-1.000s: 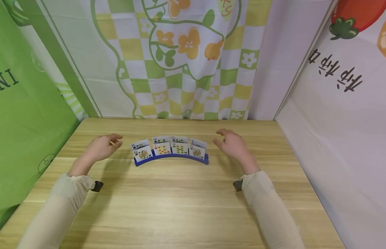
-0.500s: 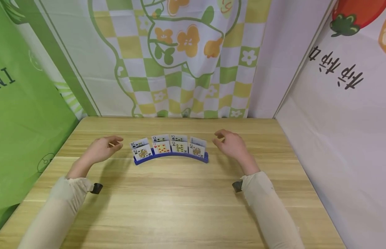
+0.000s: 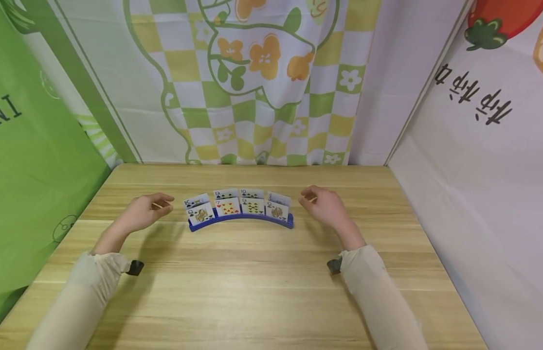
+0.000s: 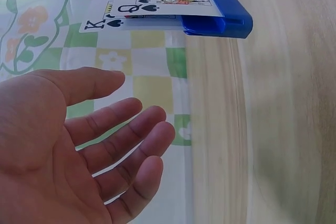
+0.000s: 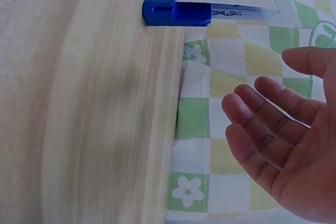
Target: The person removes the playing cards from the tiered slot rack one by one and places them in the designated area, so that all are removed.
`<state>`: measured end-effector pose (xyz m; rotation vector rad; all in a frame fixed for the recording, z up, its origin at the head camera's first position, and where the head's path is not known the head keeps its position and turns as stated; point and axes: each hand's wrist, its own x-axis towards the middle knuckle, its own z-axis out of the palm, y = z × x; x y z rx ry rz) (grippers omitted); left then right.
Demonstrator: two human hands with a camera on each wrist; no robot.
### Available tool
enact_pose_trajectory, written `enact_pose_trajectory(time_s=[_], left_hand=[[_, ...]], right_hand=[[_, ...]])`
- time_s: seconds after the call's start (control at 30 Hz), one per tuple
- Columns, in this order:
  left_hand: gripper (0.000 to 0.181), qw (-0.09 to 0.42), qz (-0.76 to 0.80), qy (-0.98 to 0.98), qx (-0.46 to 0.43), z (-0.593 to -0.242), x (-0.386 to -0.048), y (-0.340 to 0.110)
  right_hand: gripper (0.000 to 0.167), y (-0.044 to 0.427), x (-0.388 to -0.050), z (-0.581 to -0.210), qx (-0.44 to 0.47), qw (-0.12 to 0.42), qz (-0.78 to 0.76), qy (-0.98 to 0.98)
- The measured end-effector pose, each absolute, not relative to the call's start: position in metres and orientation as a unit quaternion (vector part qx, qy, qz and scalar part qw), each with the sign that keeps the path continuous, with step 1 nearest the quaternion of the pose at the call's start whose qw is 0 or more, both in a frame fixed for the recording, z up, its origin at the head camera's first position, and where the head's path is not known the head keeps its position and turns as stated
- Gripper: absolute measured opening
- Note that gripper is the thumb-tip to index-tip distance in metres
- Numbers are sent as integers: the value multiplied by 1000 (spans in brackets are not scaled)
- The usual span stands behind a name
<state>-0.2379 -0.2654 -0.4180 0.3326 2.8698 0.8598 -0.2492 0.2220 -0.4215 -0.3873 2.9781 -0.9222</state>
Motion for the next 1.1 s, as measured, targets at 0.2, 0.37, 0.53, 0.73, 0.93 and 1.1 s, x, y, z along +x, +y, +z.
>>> enact_pose_trajectory(time_s=[0.2,0.37,0.53,0.73,0.93,1.1], left_hand=[[37,60,296,946,118,-421,-238,-266],[38,62,303,943,124,-423,-238,-266],[37,65,311,940,122,-425,-236,-266],[39,69,312,941,114,-428,-233,-265],[36,73,320,938,113,-431,-231,-263],[35,79,328,934,115,-436,-230,-260]], right_hand=[[37,221,-245,-423,-123,-6,-304,945],[36,222,-241,-426,-122,-9,-308,943],[35,221,-238,-430,-125,-20,-315,941],[33,220,-236,-434,-125,-23,-318,939],[29,219,-232,-434,-118,-24,-325,938],[26,216,-228,-433,-124,-37,-329,935]])
